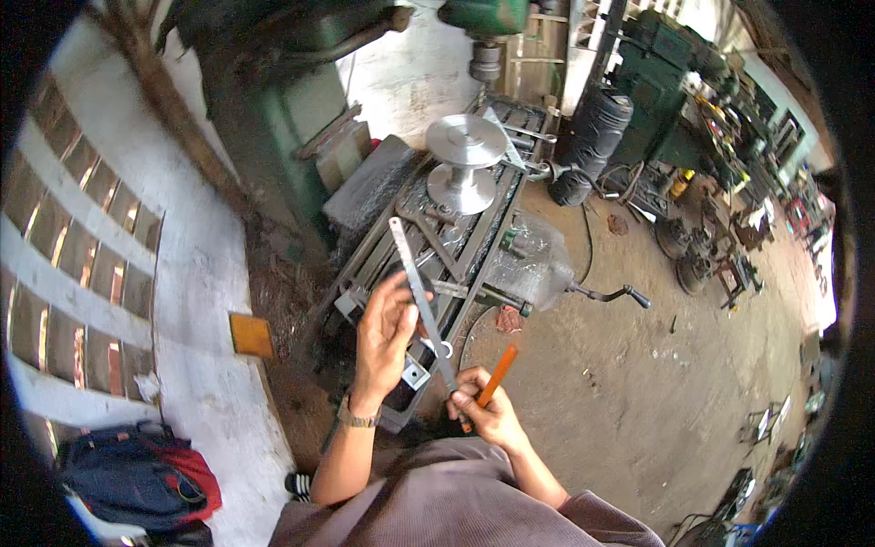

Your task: The person measures and marks a circular metal disc mounted on a drill press using a ruler and a pencil. They then retrieve a white paper template, align it over the disc, and mark through the template to transfer hole locations.

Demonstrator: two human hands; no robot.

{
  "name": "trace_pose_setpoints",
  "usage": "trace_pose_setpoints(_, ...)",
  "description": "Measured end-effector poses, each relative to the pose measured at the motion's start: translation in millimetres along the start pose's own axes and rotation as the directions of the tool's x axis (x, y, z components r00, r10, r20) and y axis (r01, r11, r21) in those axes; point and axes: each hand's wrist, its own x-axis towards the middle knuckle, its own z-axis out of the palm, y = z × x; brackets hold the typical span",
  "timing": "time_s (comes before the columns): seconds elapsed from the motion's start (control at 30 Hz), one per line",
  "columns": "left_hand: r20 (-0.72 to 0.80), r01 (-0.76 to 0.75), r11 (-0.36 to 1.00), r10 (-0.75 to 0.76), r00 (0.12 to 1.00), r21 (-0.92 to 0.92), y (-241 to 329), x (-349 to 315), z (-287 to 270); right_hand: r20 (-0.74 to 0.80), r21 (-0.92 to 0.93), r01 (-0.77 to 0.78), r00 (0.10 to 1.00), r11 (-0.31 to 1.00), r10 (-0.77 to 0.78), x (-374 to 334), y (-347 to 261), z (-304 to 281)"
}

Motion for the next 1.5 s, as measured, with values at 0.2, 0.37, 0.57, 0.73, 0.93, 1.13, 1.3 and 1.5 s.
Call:
trace_pose_setpoints(0.2,-0.14,-0.052,0.998,0.057,0.988,0.035,22,-37,-32,0.307,-0.008,-0.055,0.95,0.998,0.055,-8,7,31)
trace_pose_setpoints(0.37,-0.246,0.023,1.0,-0.027,0.969,-0.017,25,-75,-62,0.443,0.005,-0.204,0.878,0.979,0.181,-12,21,47)
trace_pose_setpoints(0.57,-0.201,0.121,0.993,-0.118,0.972,0.002,22,-93,-117,0.394,-0.089,-0.221,0.888,0.971,0.238,-23,29,81)
trace_pose_setpoints(0.73,-0.257,0.106,0.994,-0.109,0.96,-0.026,14,-80,-197,0.248,-0.331,-0.167,0.934,0.929,0.257,-7,26,133)
trace_pose_setpoints(0.93,-0.163,0.135,0.963,-0.176,0.971,-0.233,3,-58,-322,0.137,-0.159,-0.277,0.944,0.947,0.299,40,59,241)
trace_pose_setpoints(1.13,-0.221,0.212,0.949,-0.264,0.939,-0.232,9,-43,-412,0.098,-0.138,-0.348,0.927,0.927,0.363,68,77,316)
trace_pose_setpoints(1.3,-0.144,0.25,0.929,-0.297,0.944,-0.271,8,-15,-408,-0.067,-0.224,-0.369,0.929,0.902,0.364,66,68,324)
trace_pose_setpoints(1.5,0.067,0.255,0.947,-0.246,0.967,-0.196,10,31,-355,-0.248,-0.142,-0.383,0.907,0.913,0.342,56,60,319)
